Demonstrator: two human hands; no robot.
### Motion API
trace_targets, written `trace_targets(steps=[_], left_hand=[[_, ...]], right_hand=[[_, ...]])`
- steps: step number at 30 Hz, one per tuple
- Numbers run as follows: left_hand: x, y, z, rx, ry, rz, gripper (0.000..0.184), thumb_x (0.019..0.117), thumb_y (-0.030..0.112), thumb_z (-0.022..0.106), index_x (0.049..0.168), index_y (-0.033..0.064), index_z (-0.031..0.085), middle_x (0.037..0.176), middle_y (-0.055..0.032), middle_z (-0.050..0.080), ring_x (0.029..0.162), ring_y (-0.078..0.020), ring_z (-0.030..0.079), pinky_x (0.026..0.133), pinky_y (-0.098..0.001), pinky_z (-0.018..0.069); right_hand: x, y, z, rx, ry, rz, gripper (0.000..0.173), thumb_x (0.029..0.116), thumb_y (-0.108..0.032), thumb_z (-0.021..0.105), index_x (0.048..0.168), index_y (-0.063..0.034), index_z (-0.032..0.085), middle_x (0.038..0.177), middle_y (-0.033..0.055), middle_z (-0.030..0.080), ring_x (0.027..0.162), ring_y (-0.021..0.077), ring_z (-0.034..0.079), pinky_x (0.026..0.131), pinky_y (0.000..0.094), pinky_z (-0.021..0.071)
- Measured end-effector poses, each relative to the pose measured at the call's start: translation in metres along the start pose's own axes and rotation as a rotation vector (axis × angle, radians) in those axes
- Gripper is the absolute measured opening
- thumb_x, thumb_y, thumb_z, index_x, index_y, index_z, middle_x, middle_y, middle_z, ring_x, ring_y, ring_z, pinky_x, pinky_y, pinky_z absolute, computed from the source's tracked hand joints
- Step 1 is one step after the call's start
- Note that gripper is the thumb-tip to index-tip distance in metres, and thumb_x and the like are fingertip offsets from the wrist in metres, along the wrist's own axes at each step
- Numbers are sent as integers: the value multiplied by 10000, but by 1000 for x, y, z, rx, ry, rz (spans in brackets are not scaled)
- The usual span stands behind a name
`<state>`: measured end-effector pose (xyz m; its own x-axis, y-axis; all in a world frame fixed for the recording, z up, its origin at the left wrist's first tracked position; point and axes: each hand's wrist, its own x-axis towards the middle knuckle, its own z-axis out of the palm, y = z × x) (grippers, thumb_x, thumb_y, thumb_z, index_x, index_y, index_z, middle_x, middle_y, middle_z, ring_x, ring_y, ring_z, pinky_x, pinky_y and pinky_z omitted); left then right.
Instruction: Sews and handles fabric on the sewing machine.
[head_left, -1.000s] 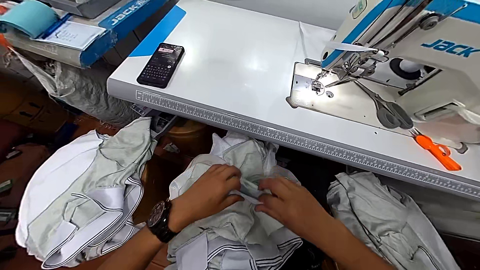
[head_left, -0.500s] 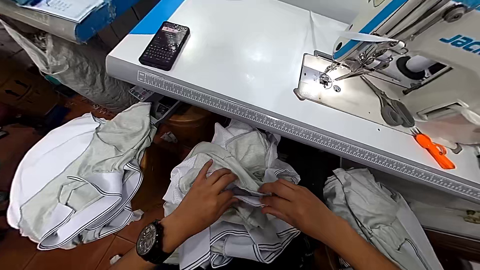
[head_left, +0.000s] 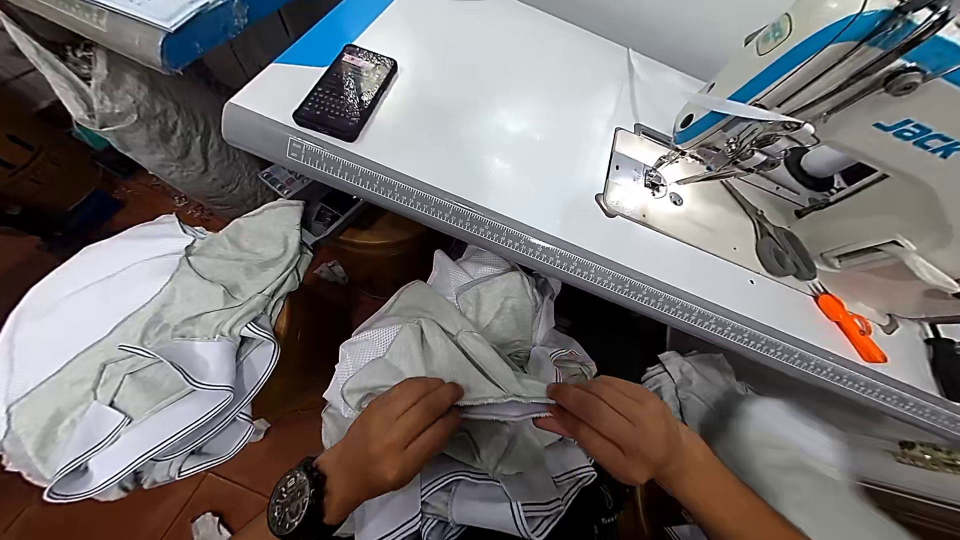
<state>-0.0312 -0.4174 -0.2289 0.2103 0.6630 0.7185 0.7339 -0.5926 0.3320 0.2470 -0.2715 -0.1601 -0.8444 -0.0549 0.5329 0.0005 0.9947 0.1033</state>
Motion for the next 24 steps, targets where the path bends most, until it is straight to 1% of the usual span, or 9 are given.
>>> trace_targets(steps=[5, 8, 12, 15, 16, 18, 19, 22, 24], left_hand=[[6, 2, 0, -98, 35, -95, 108, 1034, 154, 599, 985, 59, 612, 1094, -93, 711, 1032, -194, 695, 931, -324, 575], [10, 3, 1, -163, 64, -159, 123, 1008, 145, 642, 922, 59, 626, 1065, -87, 726, 1028, -180, 703, 907, -306, 589], [16, 3, 0, -185, 95, -179, 128, 993, 137, 664, 900, 56, 630, 1047, -84, 730, 1002, -168, 705, 884, -293, 591], [22, 1, -4, -125, 101, -147, 116, 1019, 140, 621, 936, 61, 605, 1070, -89, 716, 1021, -178, 697, 906, -309, 581], [25, 1, -6, -92, 104, -130, 108, 1026, 138, 606, 948, 63, 600, 1081, -90, 712, 1030, -183, 694, 918, -314, 577], [30, -1, -10, -23, 118, -81, 89, 1030, 125, 590, 968, 62, 603, 1103, -93, 710, 1043, -193, 692, 933, -323, 573], [33, -3, -13, 17, 136, -49, 72, 1027, 112, 588, 978, 61, 604, 1111, -95, 707, 1044, -198, 690, 935, -327, 571], [51, -10, -25, 200, 251, -44, 24, 1036, 153, 561, 1029, 131, 568, 1122, -44, 702, 1055, -171, 670, 957, -330, 529], [73, -11, -39, 350, 362, -193, 103, 1058, 252, 529, 1098, 165, 566, 1064, -5, 701, 1053, -142, 655, 1024, -360, 462]], right_hand=[[1, 7, 1, 90, 69, 80, 283, 988, -256, 707, 822, -52, 603, 865, 101, 700, 725, 195, 687, 642, 296, 578], [4, 7, 1, 81, 69, 127, 312, 979, -276, 719, 793, -65, 585, 821, 89, 684, 706, 187, 676, 623, 291, 568], [10, 7, 0, 65, 49, 237, 353, 984, -327, 706, 772, -85, 562, 783, 66, 658, 713, 165, 661, 619, 266, 547], [18, 7, -3, 113, 20, 309, 336, 987, -348, 699, 836, -79, 567, 791, 58, 650, 718, 144, 665, 604, 247, 549], [24, 7, -6, 100, -7, 323, 312, 996, -365, 681, 916, -77, 592, 801, 56, 653, 714, 144, 664, 598, 250, 548], [36, 8, -12, 18, -92, 321, 329, 1028, -385, 618, 1155, -83, 650, 803, 54, 640, 668, 169, 634, 541, 275, 511], [42, 10, -16, -33, -133, 304, 325, 1046, -373, 586, 1183, -88, 666, 801, 53, 635, 658, 179, 629, 522, 285, 498], [71, 16, -36, -222, -144, 227, 240, 1072, -299, 538, 1031, -102, 669, 794, 48, 634, 644, 192, 621, 486, 295, 468], [106, 20, -53, -337, -92, 151, 200, 1065, -228, 537, 1021, -87, 672, 781, 64, 627, 614, 218, 599, 468, 315, 442]])
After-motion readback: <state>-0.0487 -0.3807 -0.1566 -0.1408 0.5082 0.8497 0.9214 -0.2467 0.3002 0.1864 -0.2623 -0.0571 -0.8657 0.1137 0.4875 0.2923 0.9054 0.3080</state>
